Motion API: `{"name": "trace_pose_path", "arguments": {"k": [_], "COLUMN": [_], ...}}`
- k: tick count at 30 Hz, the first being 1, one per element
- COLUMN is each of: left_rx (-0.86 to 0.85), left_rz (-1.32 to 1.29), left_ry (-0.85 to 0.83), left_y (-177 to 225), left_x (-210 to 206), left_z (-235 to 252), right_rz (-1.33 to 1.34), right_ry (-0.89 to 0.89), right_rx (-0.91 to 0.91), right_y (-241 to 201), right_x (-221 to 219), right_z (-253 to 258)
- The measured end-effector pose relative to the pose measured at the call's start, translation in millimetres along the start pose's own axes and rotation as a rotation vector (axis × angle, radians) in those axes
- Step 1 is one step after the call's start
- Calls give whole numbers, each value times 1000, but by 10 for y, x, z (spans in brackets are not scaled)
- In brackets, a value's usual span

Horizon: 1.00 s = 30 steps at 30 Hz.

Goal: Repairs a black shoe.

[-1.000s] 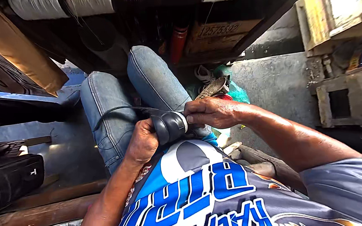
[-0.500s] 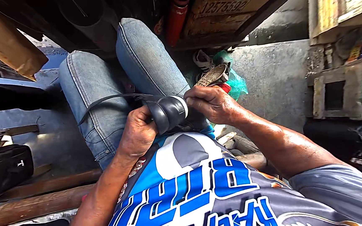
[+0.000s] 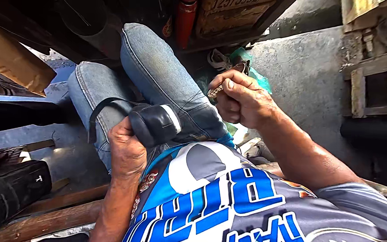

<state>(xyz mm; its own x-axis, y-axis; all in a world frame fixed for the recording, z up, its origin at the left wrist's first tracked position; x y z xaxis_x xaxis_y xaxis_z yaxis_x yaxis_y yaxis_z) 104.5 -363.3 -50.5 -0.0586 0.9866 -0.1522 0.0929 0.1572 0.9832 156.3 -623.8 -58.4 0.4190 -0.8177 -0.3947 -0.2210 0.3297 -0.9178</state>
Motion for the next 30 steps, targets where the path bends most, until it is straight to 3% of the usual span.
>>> {"name": "trace_pose_path", "arguments": {"k": [4, 7, 9, 12, 13, 15, 18, 22, 26, 30], "left_rx": [-50, -36, -12, -7, -12, -15, 1, 1, 8, -14], "left_rz": [282, 313, 303, 350, 380, 440, 486, 515, 553, 609], "left_ry": [139, 122, 39, -58, -71, -81, -92, -88, -95, -83], "left_y": [75, 122, 144, 175, 183, 184, 172, 168, 190, 237], "left_x": [156, 307, 394, 471, 486, 504, 506, 511, 508, 518], "left_z": [-32, -41, -61, -118, -134, -154, -159, -161, -179, -165], "right_rz": [51, -347, -680, -846, -888, -948, -904, -732, -435, -211], "right_ry": [-423, -630, -515, -119, -52, -83, -285, -320, -404, -369], "right_rx": [-37, -10, -1, 67, 80, 53, 99, 295, 168, 127], "right_y": [-92, -128, -116, -171, -167, -114, 9, 89, -13, -228], "right_x": [-548, -563, -383, -252, -268, -359, -660, -916, -813, -533], "right_z": [-86, -128, -58, 39, 62, 91, 106, 97, 103, 35]}}
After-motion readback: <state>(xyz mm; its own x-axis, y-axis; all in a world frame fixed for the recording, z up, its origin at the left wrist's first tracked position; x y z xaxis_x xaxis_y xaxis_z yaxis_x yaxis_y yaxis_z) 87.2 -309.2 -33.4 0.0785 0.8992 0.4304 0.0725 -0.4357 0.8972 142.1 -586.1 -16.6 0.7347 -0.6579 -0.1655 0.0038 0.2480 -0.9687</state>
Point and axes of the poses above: each hand's wrist, its own z-axis towards the middle knuckle, its own x-axis out of the back of the hand, y = z × x, the point moved 6 cm from there along z, towards the middle knuckle, and after that the axes turned 6 degrees about x, right-handed, at the moved point
